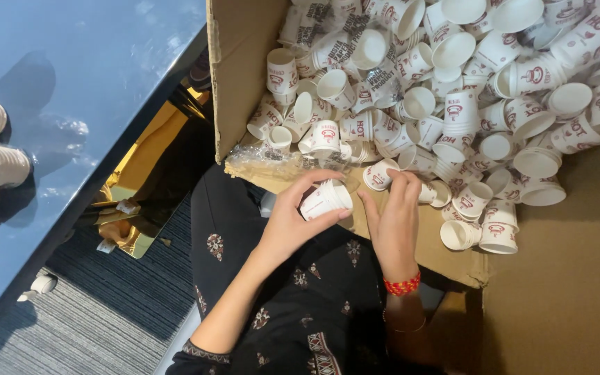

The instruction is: Organizing, inspecting, and stacking paper cups from a box while handling plastic packaging.

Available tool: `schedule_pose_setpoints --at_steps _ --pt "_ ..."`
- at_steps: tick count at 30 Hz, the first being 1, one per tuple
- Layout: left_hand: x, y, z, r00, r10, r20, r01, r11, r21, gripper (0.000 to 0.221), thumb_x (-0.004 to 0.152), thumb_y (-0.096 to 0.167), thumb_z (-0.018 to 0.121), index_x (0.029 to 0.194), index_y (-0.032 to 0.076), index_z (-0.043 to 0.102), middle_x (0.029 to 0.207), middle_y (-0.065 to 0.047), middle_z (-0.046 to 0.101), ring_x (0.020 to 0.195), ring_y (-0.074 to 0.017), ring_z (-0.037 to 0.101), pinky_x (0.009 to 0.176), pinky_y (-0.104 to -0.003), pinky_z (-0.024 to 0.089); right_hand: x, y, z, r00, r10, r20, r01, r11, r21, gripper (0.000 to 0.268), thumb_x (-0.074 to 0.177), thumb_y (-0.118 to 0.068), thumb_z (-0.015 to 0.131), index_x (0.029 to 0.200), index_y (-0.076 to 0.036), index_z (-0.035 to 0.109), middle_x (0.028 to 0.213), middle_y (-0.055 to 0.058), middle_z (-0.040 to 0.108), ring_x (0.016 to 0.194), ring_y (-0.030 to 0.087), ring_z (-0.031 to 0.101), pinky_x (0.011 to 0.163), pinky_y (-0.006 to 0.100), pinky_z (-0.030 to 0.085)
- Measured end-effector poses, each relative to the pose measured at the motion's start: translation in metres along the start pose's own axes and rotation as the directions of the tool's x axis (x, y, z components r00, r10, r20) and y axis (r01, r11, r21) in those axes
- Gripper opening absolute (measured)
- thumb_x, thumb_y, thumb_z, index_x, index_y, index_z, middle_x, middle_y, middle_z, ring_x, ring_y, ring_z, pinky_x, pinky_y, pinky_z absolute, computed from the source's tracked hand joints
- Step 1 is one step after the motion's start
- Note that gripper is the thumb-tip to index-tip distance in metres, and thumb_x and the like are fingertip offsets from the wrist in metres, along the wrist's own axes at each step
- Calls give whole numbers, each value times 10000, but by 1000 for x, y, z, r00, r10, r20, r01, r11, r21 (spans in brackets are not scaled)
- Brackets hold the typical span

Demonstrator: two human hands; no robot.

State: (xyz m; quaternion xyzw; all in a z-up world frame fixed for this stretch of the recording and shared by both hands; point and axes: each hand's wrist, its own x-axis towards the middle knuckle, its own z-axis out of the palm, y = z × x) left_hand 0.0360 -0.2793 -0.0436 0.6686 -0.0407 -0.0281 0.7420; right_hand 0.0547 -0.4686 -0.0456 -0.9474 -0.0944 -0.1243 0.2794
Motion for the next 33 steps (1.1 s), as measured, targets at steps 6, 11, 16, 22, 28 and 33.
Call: schedule_pose_setpoints --at_steps 6,11,16,22,28,33 --pt "1 10 9 998 -56 7 55 993 108 477 823 160 837 1249 81 638 1036 -55 705 904 -107 648 818 -265 544 2 28 26 984 177 38 -179 981 76 391 981 -100 765 1203 35 474 1109 211 578 1020 433 613 871 476 483" --pt "0 17 4 995 93 27 -97 973 211 529 837 191 835 1304 59 624 1200 -109 705 1098 -218 704 958 -324 549 -4 8 11 985 172 5 -149 838 524 533 879 -14 763 1289 34 426 1184 184 585 1079 349 644 949 391 525" --pt "-1 21 3 977 191 96 -213 906 366 626 853 226 830 1403 43 592 1332 -176 668 1222 -345 665 1029 -386 519 -4 -15 -31 982 -124 -146 160 948 276 492 832 72 769 1256 -55 555 1272 140 637 1221 323 640 1114 379 493" --pt "-4 18 13 993 49 111 -84 937 340 628 865 294 801 1401 51 583 1348 -161 653 1183 -318 684 960 -363 555 -11 -27 -32 931 -341 128 319 933 166 689 813 204 558 1472 50 425 1513 250 500 1438 425 469 1177 443 403" --pt "-5 29 8 985 122 125 -154 944 293 547 880 231 793 1365 41 625 1347 -150 659 1217 -317 677 1013 -376 535 -11 -9 -30 990 -140 1 66 472 879 547 1000 80 435 1518 -38 301 1614 180 392 1476 339 480 1238 408 453" --pt "-4 27 8 984 171 47 -177 935 306 488 874 219 810 1303 56 645 1257 -117 685 1156 -277 694 1013 -356 533 -2 21 -35 999 44 5 -43 985 -165 481 766 153 639 1205 -38 689 1276 255 543 1217 450 526 1022 499 432"
